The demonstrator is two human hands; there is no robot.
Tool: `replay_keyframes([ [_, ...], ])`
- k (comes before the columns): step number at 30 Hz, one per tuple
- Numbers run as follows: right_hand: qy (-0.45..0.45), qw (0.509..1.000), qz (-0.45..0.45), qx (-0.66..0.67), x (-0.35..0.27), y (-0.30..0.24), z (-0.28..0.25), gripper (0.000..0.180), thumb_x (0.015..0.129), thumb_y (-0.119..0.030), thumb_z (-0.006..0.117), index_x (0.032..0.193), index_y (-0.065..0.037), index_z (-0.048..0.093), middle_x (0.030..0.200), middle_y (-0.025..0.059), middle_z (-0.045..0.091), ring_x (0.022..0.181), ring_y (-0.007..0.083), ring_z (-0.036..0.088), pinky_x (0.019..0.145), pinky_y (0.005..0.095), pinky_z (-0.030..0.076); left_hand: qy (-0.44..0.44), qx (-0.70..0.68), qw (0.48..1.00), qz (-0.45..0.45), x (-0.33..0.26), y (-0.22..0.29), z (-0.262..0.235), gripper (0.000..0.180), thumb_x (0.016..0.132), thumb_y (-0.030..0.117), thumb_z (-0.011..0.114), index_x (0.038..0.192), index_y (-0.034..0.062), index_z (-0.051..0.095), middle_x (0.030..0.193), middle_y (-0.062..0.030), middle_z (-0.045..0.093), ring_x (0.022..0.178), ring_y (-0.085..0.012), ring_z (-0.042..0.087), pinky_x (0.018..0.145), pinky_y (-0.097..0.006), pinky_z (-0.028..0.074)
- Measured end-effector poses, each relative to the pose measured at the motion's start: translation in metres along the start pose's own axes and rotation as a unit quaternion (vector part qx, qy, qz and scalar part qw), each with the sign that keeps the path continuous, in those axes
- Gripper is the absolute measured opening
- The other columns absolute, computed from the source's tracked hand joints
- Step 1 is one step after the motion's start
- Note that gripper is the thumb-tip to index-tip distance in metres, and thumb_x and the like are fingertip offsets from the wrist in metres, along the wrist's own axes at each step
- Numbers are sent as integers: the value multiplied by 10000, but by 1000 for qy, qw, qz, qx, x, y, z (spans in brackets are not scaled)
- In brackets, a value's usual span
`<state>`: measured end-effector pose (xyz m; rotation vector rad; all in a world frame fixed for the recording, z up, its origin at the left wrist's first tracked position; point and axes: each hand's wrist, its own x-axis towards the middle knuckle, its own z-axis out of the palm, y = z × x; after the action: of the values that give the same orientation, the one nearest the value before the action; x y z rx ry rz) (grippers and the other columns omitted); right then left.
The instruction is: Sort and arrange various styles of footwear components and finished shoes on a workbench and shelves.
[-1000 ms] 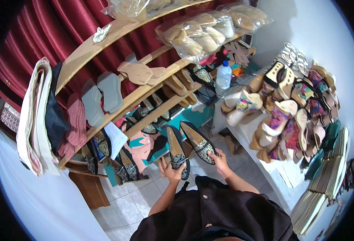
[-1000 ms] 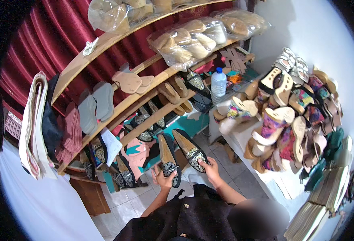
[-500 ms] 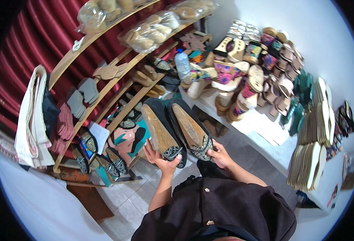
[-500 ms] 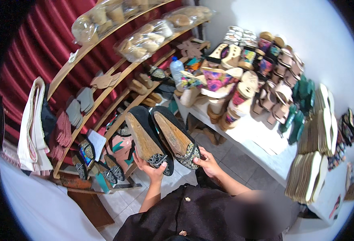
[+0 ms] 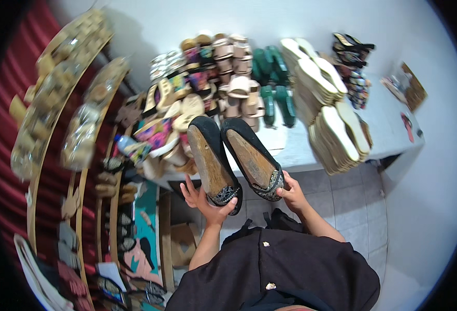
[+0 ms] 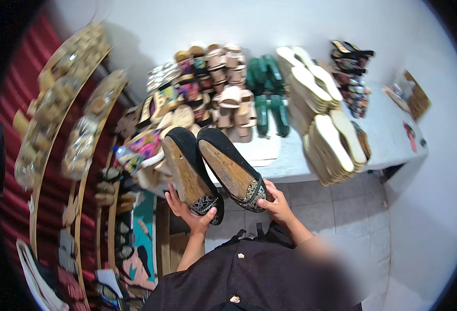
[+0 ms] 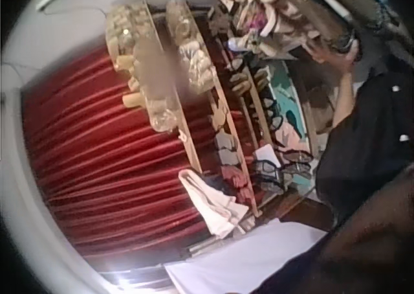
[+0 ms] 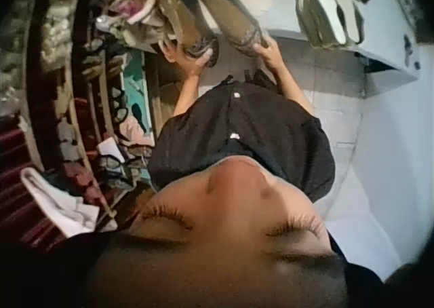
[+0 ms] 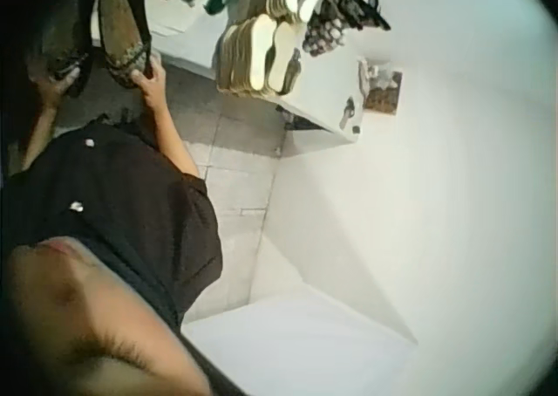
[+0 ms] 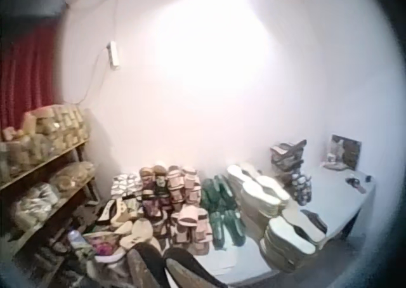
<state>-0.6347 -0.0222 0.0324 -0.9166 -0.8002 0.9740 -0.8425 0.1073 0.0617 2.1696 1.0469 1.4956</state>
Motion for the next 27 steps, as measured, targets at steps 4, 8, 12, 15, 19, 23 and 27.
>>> replay_keyframes([
  [4, 105, 994, -35, -1, -34, -24, -47, 548, 753, -250, 724, 1183, 31, 536, 1340, 92, 357, 1269, 207, 300, 1051, 338, 208, -65, -46, 994, 72, 11, 39, 53, 798, 516, 574, 742, 1086, 40, 582, 1421, -262, 237, 1316, -454, 97, 1017, -585, 75],
  [8, 154, 986, -59, 27, -66, -42, -91, 575, 760, -281, 724, 1196, 30, 516, 1289, 62, 378, 1228, 181, 346, 1021, 315, 257, -109, -15, 984, 143, 8, 92, 106, 804, 507, 576, 744, 1029, -16, 591, 1339, -343, 311, 1283, -479, 165, 1033, -551, 97],
  [12, 197, 976, -70, 63, -106, -60, -142, 632, 746, -324, 741, 1211, 25, 492, 1226, 36, 421, 1182, 162, 399, 995, 303, 296, -152, -70, 973, 157, -7, 152, 157, 771, 593, 660, 641, 1006, 9, 632, 1365, -336, 275, 1316, -422, 155, 1065, -518, 44],
  [15, 223, 969, -82, 69, -139, -93, -184, 711, 724, -346, 758, 1251, 23, 454, 1221, 31, 456, 1171, 165, 424, 1005, 309, 294, -192, -104, 963, 158, -24, 203, 196, 771, 582, 647, 656, 1007, 4, 630, 1363, -339, 277, 1324, -407, 148, 1072, -504, 44],
  [19, 302, 944, -129, 34, -195, -142, -251, 738, 723, -339, 760, 1274, 18, 424, 1202, 39, 497, 1159, 166, 445, 1008, 309, 296, -238, -185, 946, 122, -59, 279, 256, 799, 455, 586, 761, 1056, 75, 631, 1413, -258, 260, 1302, -462, 102, 1003, -571, 92],
  [23, 382, 911, -147, -40, -233, -178, -307, 654, 767, -286, 727, 1261, 20, 428, 1205, 46, 498, 1148, 160, 450, 1001, 295, 301, -307, -279, 906, 86, -99, 347, 323, 764, 475, 534, 775, 1063, 69, 627, 1438, -218, 233, 1312, -418, 111, 1016, -557, 93],
  [27, 464, 870, -161, -46, -249, -199, -363, 486, 814, -203, 669, 1202, 28, 490, 1210, 46, 475, 1121, 159, 457, 977, 275, 317, -349, -317, 882, 11, -137, 398, 388, 641, 537, 459, 784, 1033, 83, 632, 1431, -209, 246, 1303, -410, 108, 1018, -555, 84],
])
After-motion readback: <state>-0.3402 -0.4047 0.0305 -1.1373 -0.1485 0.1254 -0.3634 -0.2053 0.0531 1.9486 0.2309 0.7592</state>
